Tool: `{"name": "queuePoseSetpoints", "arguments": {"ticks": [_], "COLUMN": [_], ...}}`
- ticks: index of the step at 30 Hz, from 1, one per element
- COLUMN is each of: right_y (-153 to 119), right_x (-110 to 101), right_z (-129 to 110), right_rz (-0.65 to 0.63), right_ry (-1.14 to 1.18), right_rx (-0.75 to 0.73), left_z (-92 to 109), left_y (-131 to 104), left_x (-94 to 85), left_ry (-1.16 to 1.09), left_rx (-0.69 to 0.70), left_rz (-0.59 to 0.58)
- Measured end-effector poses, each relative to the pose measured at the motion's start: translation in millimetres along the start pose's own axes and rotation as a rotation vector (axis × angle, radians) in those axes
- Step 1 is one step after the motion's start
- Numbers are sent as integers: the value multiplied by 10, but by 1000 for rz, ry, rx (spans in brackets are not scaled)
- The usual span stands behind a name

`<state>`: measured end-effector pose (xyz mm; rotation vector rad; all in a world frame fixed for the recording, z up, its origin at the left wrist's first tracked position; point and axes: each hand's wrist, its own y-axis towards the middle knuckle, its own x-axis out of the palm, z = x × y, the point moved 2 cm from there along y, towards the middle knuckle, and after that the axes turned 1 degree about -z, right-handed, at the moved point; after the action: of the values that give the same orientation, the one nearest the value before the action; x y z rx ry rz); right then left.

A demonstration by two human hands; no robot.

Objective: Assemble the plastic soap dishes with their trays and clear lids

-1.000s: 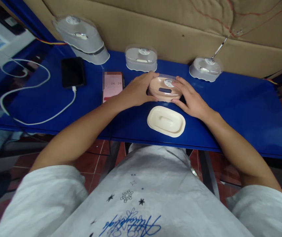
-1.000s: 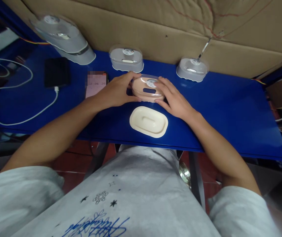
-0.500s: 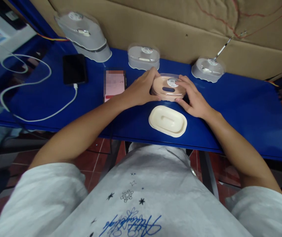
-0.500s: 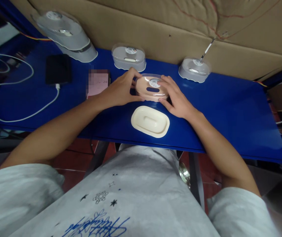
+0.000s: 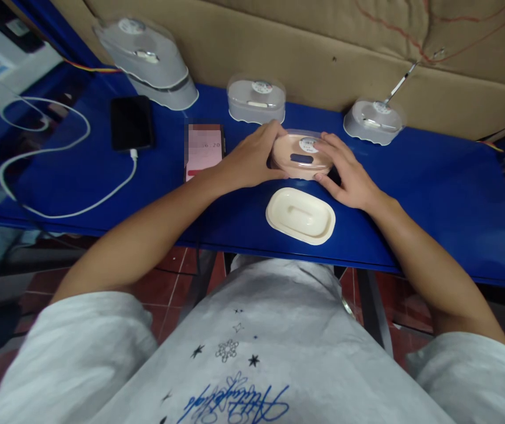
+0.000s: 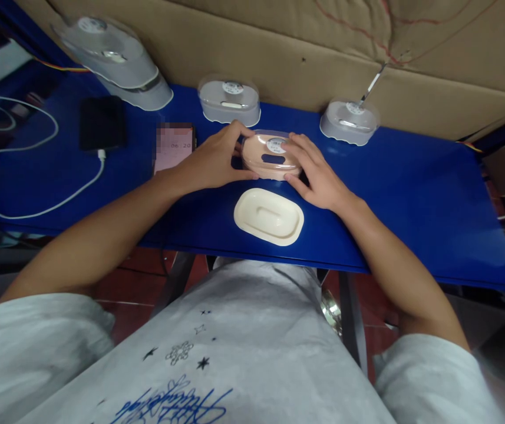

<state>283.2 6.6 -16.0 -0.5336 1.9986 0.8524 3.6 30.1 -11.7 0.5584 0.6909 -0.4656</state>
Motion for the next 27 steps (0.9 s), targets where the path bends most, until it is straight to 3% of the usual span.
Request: {"name": "queuePoseSetpoints", "arguments": {"ticks": [8,13,16,19,23,27], "right_y": [11,19,-36,-106,-126,-83], "right_x": [28,-78,-234,-336,-318,-272], "right_z": [7,-5,4,53,47,-104], "right_rz": [14,103,193,265,273,258], "right_ry": [13,-31,-44,22,64,-4], "right_rx": [39,81,163,254,257,217], "left_z": [36,335,599,747,650,481], "left_y": [1,-46,-136,-239,-234,-135], "left_x": [-17,-188,-178,-13,201,179], "left_ry": [-6,50,77,99,187,272], "left_rx": [-18,36,155,289,318,266], "left_rz": [-58,-11,-155,-332,-383,-255]}}
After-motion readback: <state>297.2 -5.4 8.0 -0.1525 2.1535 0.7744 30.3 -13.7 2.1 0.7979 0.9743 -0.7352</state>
